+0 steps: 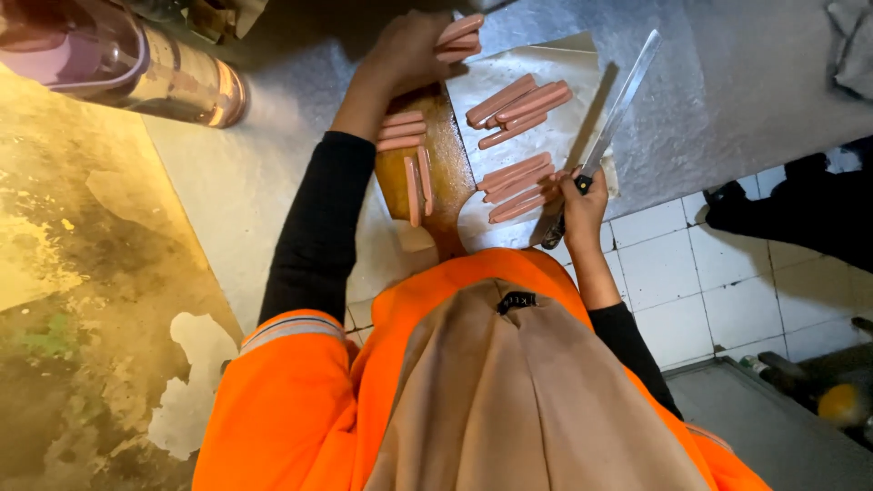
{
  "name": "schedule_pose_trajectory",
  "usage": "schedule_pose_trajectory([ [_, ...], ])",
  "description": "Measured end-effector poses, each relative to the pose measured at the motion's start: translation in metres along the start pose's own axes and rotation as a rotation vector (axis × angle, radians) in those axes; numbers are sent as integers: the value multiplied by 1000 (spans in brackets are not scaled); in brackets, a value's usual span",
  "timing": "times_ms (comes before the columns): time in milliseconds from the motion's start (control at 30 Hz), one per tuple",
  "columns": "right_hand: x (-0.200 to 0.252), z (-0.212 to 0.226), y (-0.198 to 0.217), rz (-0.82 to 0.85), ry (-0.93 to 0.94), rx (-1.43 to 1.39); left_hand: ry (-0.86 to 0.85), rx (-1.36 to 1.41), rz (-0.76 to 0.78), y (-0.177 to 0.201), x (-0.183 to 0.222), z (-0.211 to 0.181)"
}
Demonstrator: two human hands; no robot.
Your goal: Slicing several sausages lengthwise on a wooden cutting board.
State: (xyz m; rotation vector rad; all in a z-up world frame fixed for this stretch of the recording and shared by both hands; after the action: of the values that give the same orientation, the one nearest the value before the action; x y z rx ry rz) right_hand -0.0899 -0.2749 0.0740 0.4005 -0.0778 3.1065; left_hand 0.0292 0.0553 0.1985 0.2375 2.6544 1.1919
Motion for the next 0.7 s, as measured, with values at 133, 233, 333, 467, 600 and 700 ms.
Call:
schedule_pose_trajectory([
  [133, -1, -4, -10, 25, -54, -43, 116, -120, 186, -23, 42, 85],
  [233, -3, 2, -15, 36, -9, 15, 120, -111, 265, -44, 71, 117],
  [333, -3, 6, -18, 53, 65, 123, 181, 79, 235, -46, 88, 114],
  [467, -3, 4, -16, 48, 57, 87, 133, -97, 216, -67, 99, 111],
  [600, 1, -2, -14, 40, -52, -56, 123, -368, 10, -75, 115, 97],
  [700, 6, 11, -19, 70, 9, -36, 16, -481, -87, -64, 126, 69],
])
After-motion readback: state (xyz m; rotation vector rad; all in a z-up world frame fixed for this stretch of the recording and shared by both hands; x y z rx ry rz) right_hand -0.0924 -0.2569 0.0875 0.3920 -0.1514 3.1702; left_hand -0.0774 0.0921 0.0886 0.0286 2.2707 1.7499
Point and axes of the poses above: each hand's wrist, its own x-axis away from the middle knuckle, its own y-axis out of the back of the hand, z = x × y, the point moved 10 cm from there along -x, towards the middle knuckle, and after that the axes turned 7 degrees about x, right-handed, at the moved point
